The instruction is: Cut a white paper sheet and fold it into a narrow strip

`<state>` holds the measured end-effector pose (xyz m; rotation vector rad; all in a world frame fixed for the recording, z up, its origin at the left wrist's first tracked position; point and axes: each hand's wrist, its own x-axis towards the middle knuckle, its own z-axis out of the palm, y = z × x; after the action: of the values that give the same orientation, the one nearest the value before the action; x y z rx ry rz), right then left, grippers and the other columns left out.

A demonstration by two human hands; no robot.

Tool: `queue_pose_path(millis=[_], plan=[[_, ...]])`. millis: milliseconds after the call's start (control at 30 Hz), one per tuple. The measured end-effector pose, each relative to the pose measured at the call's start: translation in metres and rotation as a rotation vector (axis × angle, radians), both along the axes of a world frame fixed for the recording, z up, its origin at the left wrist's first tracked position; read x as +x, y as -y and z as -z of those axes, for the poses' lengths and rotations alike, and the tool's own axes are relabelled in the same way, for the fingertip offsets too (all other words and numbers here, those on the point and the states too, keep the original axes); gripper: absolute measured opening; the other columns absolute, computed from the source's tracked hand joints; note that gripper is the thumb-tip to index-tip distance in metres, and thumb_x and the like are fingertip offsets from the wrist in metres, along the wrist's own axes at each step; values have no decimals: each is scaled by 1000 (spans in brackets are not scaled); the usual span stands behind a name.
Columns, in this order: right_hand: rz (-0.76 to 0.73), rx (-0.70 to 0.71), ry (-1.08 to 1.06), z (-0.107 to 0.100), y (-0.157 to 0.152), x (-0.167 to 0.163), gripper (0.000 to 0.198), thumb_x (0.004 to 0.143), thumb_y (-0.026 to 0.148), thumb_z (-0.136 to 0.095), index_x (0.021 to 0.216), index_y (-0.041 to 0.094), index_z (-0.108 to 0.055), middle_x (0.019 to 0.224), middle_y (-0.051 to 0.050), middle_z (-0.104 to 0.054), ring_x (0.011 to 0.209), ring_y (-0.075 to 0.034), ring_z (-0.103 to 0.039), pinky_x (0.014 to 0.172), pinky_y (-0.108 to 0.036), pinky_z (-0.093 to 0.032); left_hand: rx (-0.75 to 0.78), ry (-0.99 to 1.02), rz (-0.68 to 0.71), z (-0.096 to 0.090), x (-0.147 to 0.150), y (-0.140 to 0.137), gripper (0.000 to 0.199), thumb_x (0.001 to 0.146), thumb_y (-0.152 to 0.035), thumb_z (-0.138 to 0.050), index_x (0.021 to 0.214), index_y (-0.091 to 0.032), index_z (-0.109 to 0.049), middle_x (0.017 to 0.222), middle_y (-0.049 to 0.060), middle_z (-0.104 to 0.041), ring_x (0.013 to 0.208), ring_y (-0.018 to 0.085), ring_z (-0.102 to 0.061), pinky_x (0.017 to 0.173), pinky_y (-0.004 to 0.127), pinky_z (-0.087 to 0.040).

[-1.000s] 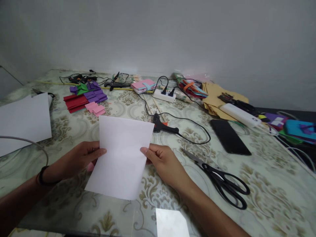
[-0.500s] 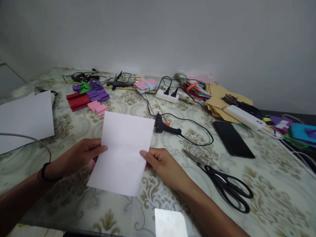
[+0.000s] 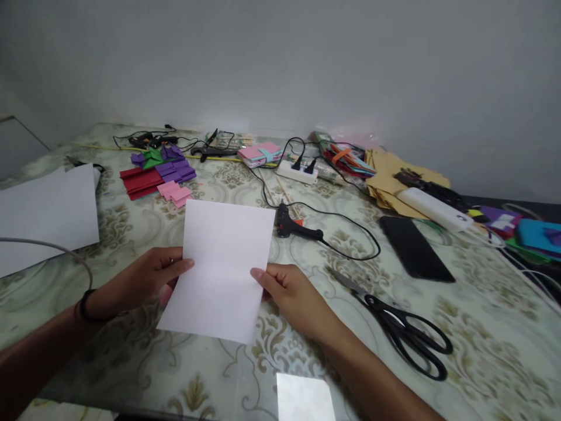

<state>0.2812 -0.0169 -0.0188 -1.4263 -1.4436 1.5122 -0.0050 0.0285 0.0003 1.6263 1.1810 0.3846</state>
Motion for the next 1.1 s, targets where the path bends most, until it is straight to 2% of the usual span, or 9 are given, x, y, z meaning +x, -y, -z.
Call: queue_pose_path(millis=[133,200,500,633,800,967,1100], plan=[[33,7,-26,0,-2,2,55,88,71,-63,77,18,-74,80,-7,-77,75,-22,-67,75,-33,-53,-112,84,83,-1,3,3,28,98,-45,-56,106,-19,-62,80,-1,-66,58,12,-56,50,22,-41],[58,2,-42,-1,-3,3,54,86,71,-66,78,19,-75,81,-7,-77,77,-22,-68,77,-34,-54,-146,116,113,-1,5,5,29,96,-42,-60,115,-20,-58,82,-1,-65,58,11,-54,49,20,-40],[58,-32,-133,-5,-3,1,47,90,64,-67,92,20,-82,89,-8,-79,82,-24,-71,85,-39,-57,-85,92,83,-3,4,4,30,96,-35,-58,122,-20,-54,86,0,-65,52,9,-50,46,20,-38],[54,-11,-89,-5,-3,2,50,88,67,-68,90,19,-83,85,-8,-79,80,-24,-71,83,-39,-57,-109,140,72,-6,5,5,36,96,-35,-58,128,-21,-53,88,0,-66,55,11,-53,45,20,-39],[92,7,-129,-8,-3,2,47,87,65,-70,90,20,-82,87,-7,-79,82,-25,-71,85,-40,-58,-122,193,104,-8,6,7,44,95,-32,-59,136,-23,-50,94,1,-65,67,14,-59,52,21,-45],[38,-55,-126,-6,-2,1,45,90,62,-68,91,19,-81,87,-7,-78,80,-23,-70,85,-39,-56,-81,169,63,-5,5,5,50,94,-36,-61,141,-24,-49,88,1,-66,58,13,-56,49,21,-41],[43,-54,-106,-3,-2,0,47,88,65,-68,83,19,-78,84,-7,-77,78,-23,-69,83,-38,-56,-71,141,42,-3,4,5,48,93,-38,-62,137,-24,-52,85,1,-67,61,15,-61,50,22,-43]])
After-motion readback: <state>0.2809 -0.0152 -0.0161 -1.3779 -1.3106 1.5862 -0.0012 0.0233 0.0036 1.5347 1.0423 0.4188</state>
